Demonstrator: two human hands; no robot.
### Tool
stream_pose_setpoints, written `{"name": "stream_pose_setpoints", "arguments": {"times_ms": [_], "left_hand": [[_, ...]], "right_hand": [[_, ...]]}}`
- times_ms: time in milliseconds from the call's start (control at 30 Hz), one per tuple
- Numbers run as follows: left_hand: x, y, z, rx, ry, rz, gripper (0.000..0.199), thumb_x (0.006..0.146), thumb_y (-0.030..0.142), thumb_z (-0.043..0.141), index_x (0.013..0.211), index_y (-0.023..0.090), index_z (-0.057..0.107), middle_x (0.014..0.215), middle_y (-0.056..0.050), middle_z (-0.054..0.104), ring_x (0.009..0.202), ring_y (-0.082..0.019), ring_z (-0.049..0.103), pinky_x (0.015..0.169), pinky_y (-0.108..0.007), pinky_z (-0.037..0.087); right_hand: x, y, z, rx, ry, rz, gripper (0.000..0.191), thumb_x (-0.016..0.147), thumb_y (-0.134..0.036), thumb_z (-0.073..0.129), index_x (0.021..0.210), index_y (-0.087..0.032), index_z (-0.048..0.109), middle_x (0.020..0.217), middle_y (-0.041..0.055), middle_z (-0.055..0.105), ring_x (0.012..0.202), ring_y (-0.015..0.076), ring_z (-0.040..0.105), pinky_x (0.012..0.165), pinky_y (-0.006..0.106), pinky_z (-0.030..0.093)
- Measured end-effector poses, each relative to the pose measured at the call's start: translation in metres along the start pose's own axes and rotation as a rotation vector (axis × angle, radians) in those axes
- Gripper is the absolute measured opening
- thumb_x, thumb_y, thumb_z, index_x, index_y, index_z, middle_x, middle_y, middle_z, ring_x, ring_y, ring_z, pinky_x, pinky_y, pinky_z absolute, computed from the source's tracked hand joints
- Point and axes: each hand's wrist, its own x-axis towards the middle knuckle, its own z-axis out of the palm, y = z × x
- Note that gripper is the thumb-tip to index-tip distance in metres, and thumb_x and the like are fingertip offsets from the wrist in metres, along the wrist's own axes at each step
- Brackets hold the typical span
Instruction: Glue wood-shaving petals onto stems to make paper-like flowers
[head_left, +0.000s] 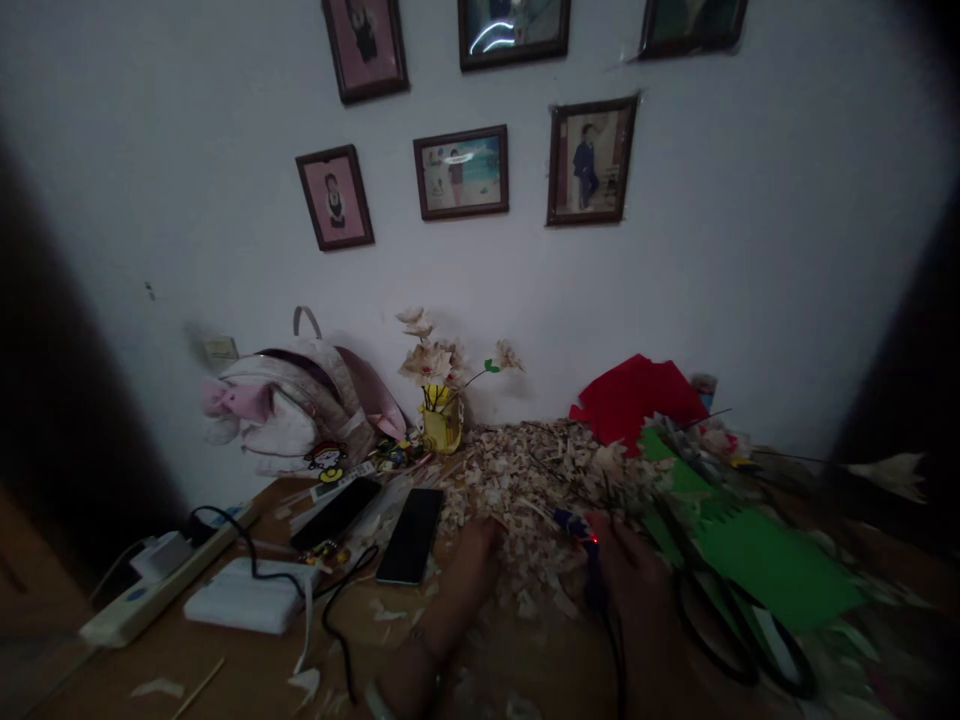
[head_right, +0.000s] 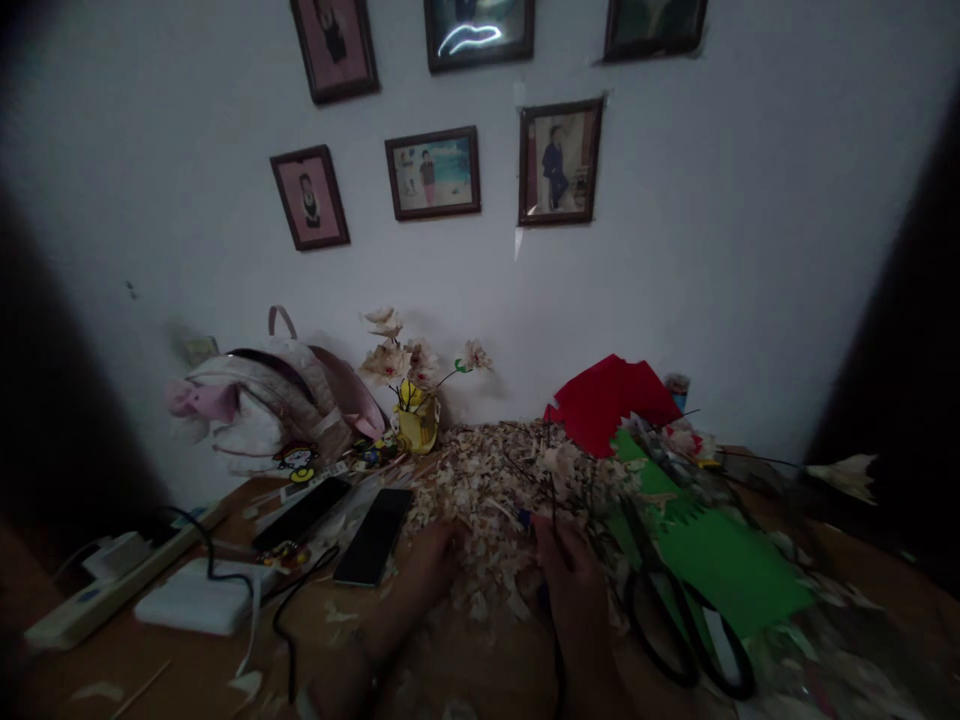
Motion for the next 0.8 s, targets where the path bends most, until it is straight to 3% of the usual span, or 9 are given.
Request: {"name": "stream_pose_setpoints", "arguments": {"times_ms": [167,233,400,533,667,800], "left_hand": [[0.028,0.020,0.001,0.061,0.003,0.005,0.028,0.081,0.017,0.039,0.100,0.017,0.059,0.104,-0.010,0.062,0.100,-0.021,0.052,0.087,-0.032,0.035],[0.043,0.027,0.005,0.093,-0.045,0.009,0.025,0.081,0.023,0.042,0.095,0.018,0.062,0.101,-0.011,0.064,0.099,-0.025,0.054,0.086,-0.036,0.035],[0.064,0.035,0.014,0.133,-0.139,-0.005,0.025,0.077,0.023,0.047,0.095,0.019,0.063,0.102,-0.011,0.066,0.100,-0.026,0.055,0.085,-0.039,0.034],[0.064,0.034,0.014,0.124,-0.161,-0.036,0.024,0.075,0.016,0.045,0.088,0.019,0.065,0.096,-0.008,0.069,0.096,-0.024,0.057,0.085,-0.038,0.033],[0.054,0.032,0.011,0.104,-0.147,-0.063,0.029,0.076,0.016,0.044,0.096,0.020,0.063,0.102,-0.008,0.067,0.099,-0.024,0.056,0.088,-0.038,0.031],[0.044,0.029,0.011,0.101,-0.156,-0.112,0.029,0.074,0.017,0.047,0.095,0.022,0.065,0.101,-0.007,0.068,0.100,-0.024,0.056,0.087,-0.037,0.033]], "right_hand": [[-0.010,-0.008,0.004,0.057,-0.101,0.181,0.048,0.073,-0.059,0.046,0.076,-0.016,0.067,0.047,-0.0030,0.046,0.044,0.0117,0.039,0.040,0.023,0.031],[-0.011,-0.002,0.007,0.039,-0.144,0.195,0.050,0.071,-0.061,0.046,0.073,-0.016,0.067,0.043,-0.0044,0.040,0.043,0.0118,0.035,0.040,0.023,0.030],[-0.009,0.011,0.010,-0.068,-0.228,0.181,0.052,0.071,-0.064,0.043,0.073,-0.017,0.066,0.047,-0.0026,0.045,0.048,0.0142,0.041,0.047,0.025,0.036],[-0.006,0.019,0.017,-0.095,-0.214,0.194,0.050,0.072,-0.063,0.044,0.068,-0.018,0.065,0.049,-0.0019,0.048,0.050,0.0144,0.045,0.048,0.024,0.037],[-0.005,0.027,0.024,-0.046,-0.184,0.229,0.052,0.070,-0.065,0.045,0.065,-0.016,0.063,0.040,-0.0047,0.038,0.041,0.0118,0.038,0.041,0.023,0.030],[-0.009,0.021,0.024,-0.138,-0.213,0.165,0.053,0.072,-0.065,0.041,0.064,-0.017,0.063,0.044,-0.0037,0.040,0.044,0.0122,0.038,0.043,0.023,0.030]]}}
